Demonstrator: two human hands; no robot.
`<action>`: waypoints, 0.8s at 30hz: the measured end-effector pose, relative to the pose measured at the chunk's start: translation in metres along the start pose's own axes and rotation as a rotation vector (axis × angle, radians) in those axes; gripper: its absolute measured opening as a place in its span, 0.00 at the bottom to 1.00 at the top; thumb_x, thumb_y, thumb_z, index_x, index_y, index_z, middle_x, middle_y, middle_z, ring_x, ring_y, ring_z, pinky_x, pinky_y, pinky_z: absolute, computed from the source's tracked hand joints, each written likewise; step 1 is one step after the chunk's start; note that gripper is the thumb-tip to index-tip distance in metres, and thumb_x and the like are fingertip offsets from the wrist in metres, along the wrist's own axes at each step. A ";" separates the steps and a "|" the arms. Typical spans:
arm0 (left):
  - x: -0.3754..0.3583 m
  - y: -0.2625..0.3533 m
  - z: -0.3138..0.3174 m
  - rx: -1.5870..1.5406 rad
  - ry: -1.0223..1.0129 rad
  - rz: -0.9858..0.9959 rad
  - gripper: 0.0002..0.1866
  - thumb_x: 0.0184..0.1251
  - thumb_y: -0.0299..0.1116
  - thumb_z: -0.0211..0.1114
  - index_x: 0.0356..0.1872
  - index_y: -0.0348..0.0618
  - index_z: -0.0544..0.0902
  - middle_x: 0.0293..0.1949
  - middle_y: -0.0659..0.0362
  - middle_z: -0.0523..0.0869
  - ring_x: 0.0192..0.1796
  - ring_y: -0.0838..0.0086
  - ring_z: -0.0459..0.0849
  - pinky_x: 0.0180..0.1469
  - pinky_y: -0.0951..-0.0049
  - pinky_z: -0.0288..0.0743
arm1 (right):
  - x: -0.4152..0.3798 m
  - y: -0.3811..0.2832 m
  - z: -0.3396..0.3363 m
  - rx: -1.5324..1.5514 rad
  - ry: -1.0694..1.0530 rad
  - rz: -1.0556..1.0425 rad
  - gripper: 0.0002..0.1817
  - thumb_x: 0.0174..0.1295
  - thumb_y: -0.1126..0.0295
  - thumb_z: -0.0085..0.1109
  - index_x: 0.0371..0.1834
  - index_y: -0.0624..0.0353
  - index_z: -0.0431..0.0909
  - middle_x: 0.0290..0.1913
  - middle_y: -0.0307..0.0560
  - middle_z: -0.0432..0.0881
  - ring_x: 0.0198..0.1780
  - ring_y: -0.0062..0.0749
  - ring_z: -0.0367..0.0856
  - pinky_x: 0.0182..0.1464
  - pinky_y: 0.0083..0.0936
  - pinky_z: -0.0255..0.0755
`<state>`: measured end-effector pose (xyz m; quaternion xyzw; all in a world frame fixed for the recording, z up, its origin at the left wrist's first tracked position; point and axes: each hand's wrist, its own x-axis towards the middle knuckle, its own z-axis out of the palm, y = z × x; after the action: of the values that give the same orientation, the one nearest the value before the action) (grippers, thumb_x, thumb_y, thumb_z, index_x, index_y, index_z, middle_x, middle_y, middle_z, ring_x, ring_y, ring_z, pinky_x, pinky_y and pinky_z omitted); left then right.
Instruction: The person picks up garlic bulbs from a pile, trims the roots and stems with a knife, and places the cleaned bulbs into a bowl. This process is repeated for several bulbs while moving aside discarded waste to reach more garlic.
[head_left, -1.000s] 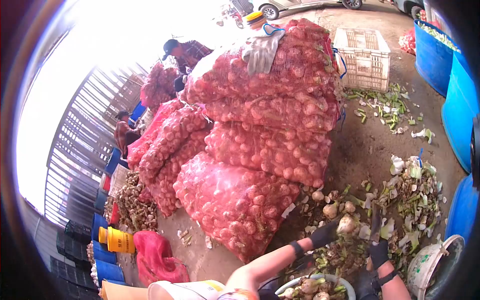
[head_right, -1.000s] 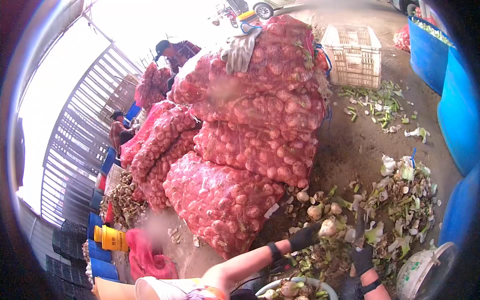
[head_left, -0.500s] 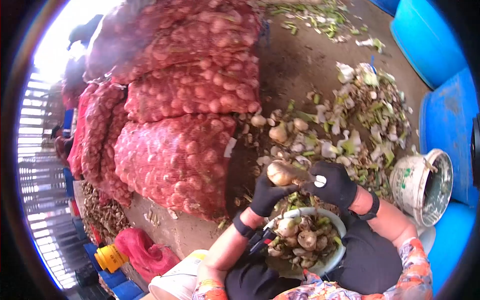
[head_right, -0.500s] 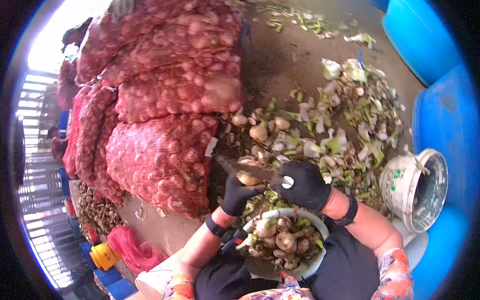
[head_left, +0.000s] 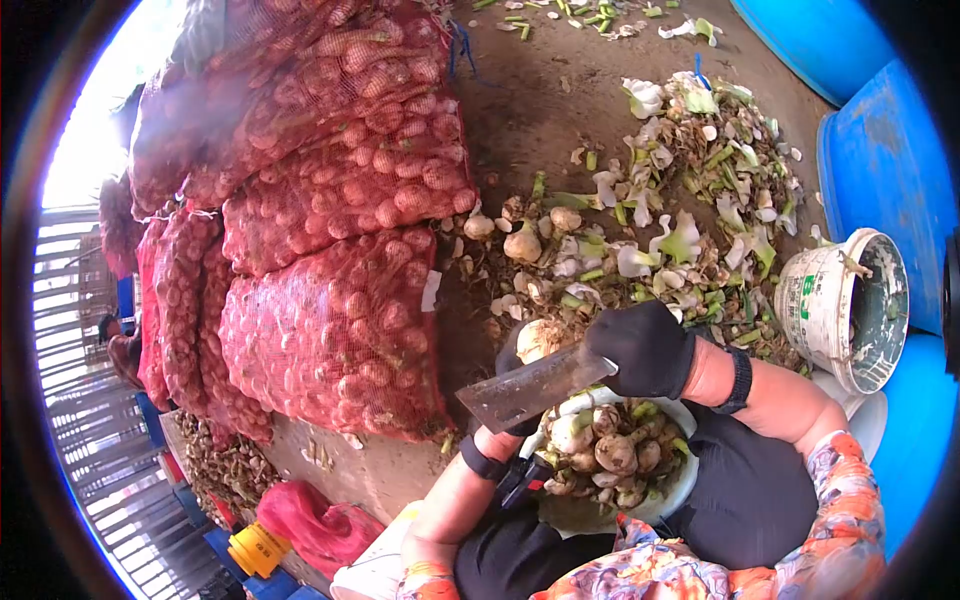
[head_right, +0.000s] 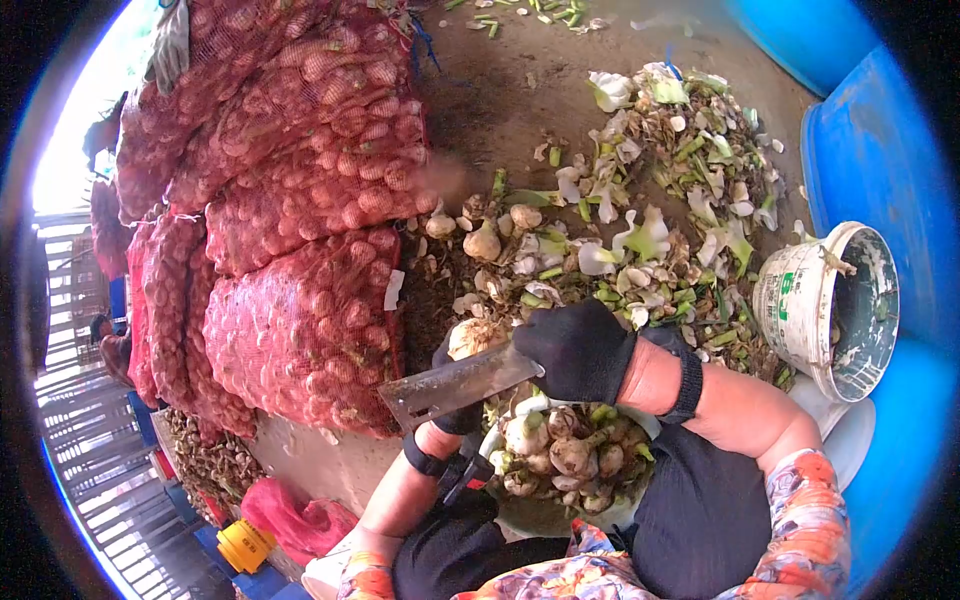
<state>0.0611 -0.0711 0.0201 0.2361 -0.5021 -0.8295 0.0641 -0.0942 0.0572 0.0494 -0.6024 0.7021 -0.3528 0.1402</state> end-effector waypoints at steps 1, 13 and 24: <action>0.000 -0.004 -0.003 0.043 -0.035 -0.037 0.32 0.48 0.32 0.68 0.55 0.40 0.64 0.49 0.57 0.74 0.51 0.73 0.73 0.52 0.71 0.69 | -0.002 0.002 0.003 0.013 -0.027 0.005 0.14 0.28 0.68 0.62 0.23 0.52 0.72 0.22 0.43 0.72 0.23 0.39 0.74 0.23 0.31 0.68; 0.006 0.039 0.005 0.566 -0.431 0.168 0.38 0.26 0.40 0.78 0.45 0.36 0.73 0.41 0.59 0.79 0.43 0.75 0.76 0.50 0.74 0.68 | -0.050 0.084 0.043 -0.093 -0.276 0.667 0.07 0.40 0.66 0.53 0.19 0.56 0.75 0.21 0.51 0.77 0.25 0.48 0.76 0.29 0.40 0.69; 0.013 0.027 0.015 -0.715 -0.092 0.154 0.32 0.58 0.57 0.46 0.52 0.37 0.66 0.51 0.49 0.71 0.54 0.58 0.69 0.60 0.61 0.59 | -0.040 0.028 0.054 1.107 -0.111 0.807 0.16 0.38 0.68 0.69 0.30 0.61 0.77 0.28 0.40 0.78 0.30 0.21 0.74 0.35 0.22 0.69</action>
<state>0.0390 -0.0770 0.0453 0.1227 -0.1992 -0.9550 0.1821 -0.0720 0.0776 -0.0164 -0.1507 0.5796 -0.5487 0.5834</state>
